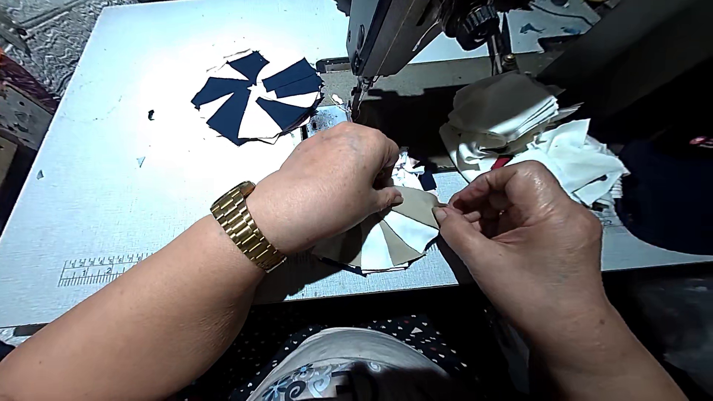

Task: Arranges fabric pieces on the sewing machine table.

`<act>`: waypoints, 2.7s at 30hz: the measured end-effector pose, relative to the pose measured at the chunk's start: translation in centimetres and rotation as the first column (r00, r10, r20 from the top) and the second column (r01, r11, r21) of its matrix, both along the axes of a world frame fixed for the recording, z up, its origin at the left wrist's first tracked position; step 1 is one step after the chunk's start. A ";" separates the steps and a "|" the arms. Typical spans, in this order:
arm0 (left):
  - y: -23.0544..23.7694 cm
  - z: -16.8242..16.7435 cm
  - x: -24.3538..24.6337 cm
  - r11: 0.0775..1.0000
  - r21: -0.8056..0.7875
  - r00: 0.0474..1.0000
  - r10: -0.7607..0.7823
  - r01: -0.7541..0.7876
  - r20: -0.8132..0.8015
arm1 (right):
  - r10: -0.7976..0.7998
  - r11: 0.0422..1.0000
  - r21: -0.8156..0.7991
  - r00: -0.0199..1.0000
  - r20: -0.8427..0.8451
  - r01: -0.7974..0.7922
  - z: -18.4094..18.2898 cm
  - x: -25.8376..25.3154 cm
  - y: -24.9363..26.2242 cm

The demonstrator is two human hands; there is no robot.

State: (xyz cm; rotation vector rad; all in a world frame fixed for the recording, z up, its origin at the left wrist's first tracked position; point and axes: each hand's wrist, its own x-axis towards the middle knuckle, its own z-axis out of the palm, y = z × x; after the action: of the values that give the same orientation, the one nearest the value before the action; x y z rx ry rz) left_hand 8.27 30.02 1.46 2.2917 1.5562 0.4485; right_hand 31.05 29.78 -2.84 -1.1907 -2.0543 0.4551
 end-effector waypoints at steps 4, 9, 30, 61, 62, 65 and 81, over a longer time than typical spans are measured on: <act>-0.1 0.2 0.0 1.000 -0.002 1.000 0.024 -0.024 -0.016 | 0.001 0.999 0.046 0.994 0.109 -0.006 0.3 0.0 0.1; 0.2 0.4 -0.6 0.998 0.057 0.998 0.037 -0.040 0.052 | 0.032 0.981 0.188 0.992 0.126 -0.055 1.5 0.4 -0.1; 0.2 1.0 -1.1 0.986 0.157 0.926 -0.009 -0.055 0.379 | 0.221 0.961 0.164 0.975 0.026 -0.222 2.6 -1.0 -0.4; -0.4 1.8 -0.4 0.894 -0.436 0.345 0.378 0.105 0.859 | 0.479 0.877 -0.145 0.807 0.345 -0.459 1.3 -6.5 2.9; -0.4 1.9 -0.4 0.891 -0.441 0.344 0.383 0.107 0.857 | 0.482 0.875 -0.141 0.813 0.326 -0.463 1.6 -6.3 3.0; -0.2 1.9 -0.6 0.872 -0.464 0.318 0.400 0.158 0.860 | 0.428 0.902 -0.055 0.869 0.247 -0.429 2.5 -4.8 3.4; 0.1 2.0 0.2 0.789 -0.580 0.045 0.584 0.201 0.810 | 0.217 0.952 0.176 0.956 0.196 -0.252 2.8 8.1 1.8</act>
State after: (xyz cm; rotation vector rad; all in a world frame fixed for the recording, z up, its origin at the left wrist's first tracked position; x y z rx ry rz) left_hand 8.42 30.15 3.47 0.6680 0.9201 1.1482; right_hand 39.16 31.57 -0.02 -0.8972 -2.3452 0.2539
